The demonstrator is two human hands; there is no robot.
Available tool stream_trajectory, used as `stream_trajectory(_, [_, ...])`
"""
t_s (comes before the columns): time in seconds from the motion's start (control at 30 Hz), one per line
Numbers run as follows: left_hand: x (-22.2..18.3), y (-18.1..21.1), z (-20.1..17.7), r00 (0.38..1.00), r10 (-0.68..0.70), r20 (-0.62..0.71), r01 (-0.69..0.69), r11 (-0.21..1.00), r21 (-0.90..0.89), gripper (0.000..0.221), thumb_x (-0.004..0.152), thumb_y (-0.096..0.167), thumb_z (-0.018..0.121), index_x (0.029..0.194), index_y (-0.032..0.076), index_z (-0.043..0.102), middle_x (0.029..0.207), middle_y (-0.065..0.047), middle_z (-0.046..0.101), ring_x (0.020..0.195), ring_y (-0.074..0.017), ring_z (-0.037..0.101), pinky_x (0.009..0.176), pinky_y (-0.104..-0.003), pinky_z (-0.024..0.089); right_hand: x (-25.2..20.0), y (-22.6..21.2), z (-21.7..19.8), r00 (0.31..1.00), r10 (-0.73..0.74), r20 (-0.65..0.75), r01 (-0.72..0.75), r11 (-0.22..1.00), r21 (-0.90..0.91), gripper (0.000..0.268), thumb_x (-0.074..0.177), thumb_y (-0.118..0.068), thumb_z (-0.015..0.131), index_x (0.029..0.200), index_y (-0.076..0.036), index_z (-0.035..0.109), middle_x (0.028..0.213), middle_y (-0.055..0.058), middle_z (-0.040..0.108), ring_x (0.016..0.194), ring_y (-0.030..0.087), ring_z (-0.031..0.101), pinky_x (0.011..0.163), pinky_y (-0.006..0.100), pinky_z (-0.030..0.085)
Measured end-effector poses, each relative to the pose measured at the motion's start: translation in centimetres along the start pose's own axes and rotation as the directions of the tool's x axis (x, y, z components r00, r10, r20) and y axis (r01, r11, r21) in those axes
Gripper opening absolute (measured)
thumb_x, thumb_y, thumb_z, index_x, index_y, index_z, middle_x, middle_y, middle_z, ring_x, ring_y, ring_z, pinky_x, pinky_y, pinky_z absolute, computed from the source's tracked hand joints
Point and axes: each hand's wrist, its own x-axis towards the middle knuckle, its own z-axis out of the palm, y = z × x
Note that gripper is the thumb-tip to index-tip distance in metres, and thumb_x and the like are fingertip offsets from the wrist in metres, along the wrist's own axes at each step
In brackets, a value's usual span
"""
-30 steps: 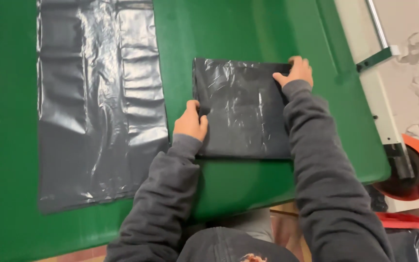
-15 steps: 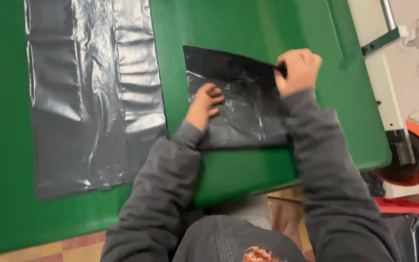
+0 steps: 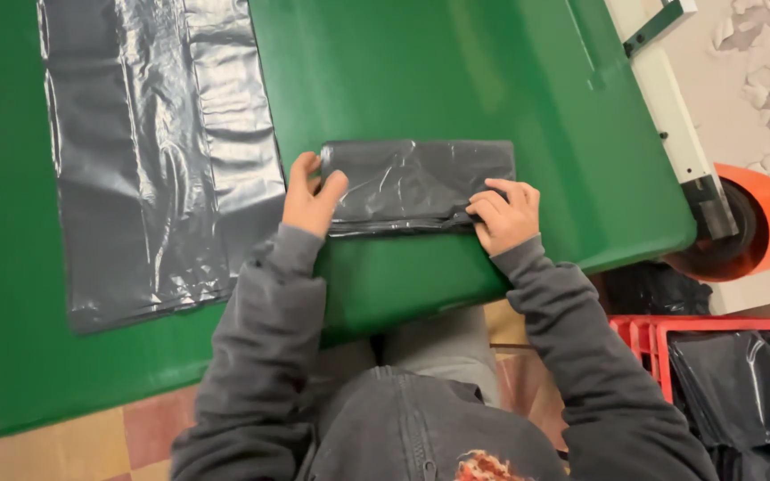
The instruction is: Folding large black plastic bags and placing them into a red storage crate.
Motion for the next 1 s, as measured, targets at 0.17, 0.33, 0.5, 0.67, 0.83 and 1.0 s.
stream_trajectory(0.17, [-6.4, 8.0, 0.0, 0.793, 0.515, 0.324, -0.572, 0.448, 0.687, 0.078, 0.076, 0.035, 0.079, 0.136, -0.006, 0.052, 0.144, -0.027, 0.047, 0.130, -0.0498, 0.048, 0.108, -0.047, 0.041, -0.9, 0.4, 0.1, 1.000, 0.010, -0.005, -0.009, 0.998, 0.060, 0.021, 0.077, -0.004, 0.072, 0.095, -0.012, 0.067, 0.111, -0.001, 0.070, 0.124, 0.026, 0.059, 0.107, 0.049, 0.043])
stream_trajectory(0.33, [-6.0, 4.2, 0.1, 0.724, 0.002, 0.690, -0.689, -0.024, 0.724, 0.012, 0.108, 0.019, 0.068, 0.117, 0.010, 0.065, 0.114, -0.007, 0.064, 0.113, -0.0311, 0.061, 0.087, -0.047, 0.049, 1.4, -3.1, -2.5, 0.999, -0.020, 0.039, 0.012, 0.981, 0.196, 0.044, 0.069, -0.002, 0.064, 0.113, -0.001, 0.067, 0.127, 0.018, 0.064, 0.133, 0.040, 0.053, 0.115, 0.057, 0.038])
stream_trajectory(0.5, [-5.9, 7.7, 4.7, 0.610, 0.008, 0.792, -0.697, 0.482, 0.532, 0.022, 0.091, 0.032, 0.065, 0.103, 0.015, 0.072, 0.096, -0.005, 0.069, 0.093, -0.0294, 0.067, 0.079, -0.042, 0.051, -1.5, -7.0, -0.1, 0.976, -0.147, 0.161, 0.059, 0.890, 0.453, 0.057, 0.076, -0.005, 0.069, 0.131, 0.005, 0.058, 0.135, 0.024, 0.059, 0.132, 0.043, 0.053, 0.113, 0.052, 0.041])
stream_trajectory(0.67, [1.2, 3.2, 8.6, 0.400, 0.183, 0.898, -0.355, 0.934, -0.033, 0.035, 0.106, 0.037, 0.050, 0.102, 0.008, 0.069, 0.103, -0.012, 0.070, 0.097, -0.0289, 0.070, 0.090, -0.035, 0.055, -9.4, -4.0, 2.8, 0.966, 0.094, 0.243, -0.239, 0.691, 0.683, 0.050, 0.088, 0.000, 0.057, 0.138, 0.001, 0.057, 0.136, 0.017, 0.067, 0.130, 0.034, 0.064, 0.112, 0.039, 0.049])
stream_trajectory(0.83, [3.6, 1.6, 10.5, 0.711, -0.208, 0.672, -0.070, 0.930, 0.362, 0.050, 0.100, 0.053, 0.050, 0.103, 0.007, 0.068, 0.103, -0.018, 0.073, 0.091, -0.0318, 0.072, 0.081, -0.041, 0.054, -9.6, 1.5, 4.8, 0.545, 0.555, 0.628, -0.556, -0.321, 0.766, 0.039, 0.108, -0.009, 0.045, 0.145, 0.002, 0.052, 0.136, 0.017, 0.063, 0.118, 0.030, 0.062, 0.101, 0.043, 0.048])
stream_trajectory(1.0, [3.1, -1.9, 13.1, 0.833, 0.123, 0.540, -0.447, 0.725, 0.523, 0.042, 0.099, 0.049, 0.062, 0.104, 0.007, 0.062, 0.092, -0.018, 0.072, 0.086, -0.0395, 0.070, 0.077, -0.049, 0.054, -6.8, 3.4, 3.8, 0.438, 0.408, 0.801, -0.457, -0.666, 0.590, 0.044, 0.105, -0.015, 0.041, 0.147, -0.004, 0.043, 0.142, 0.016, 0.059, 0.123, 0.032, 0.064, 0.101, 0.048, 0.054])
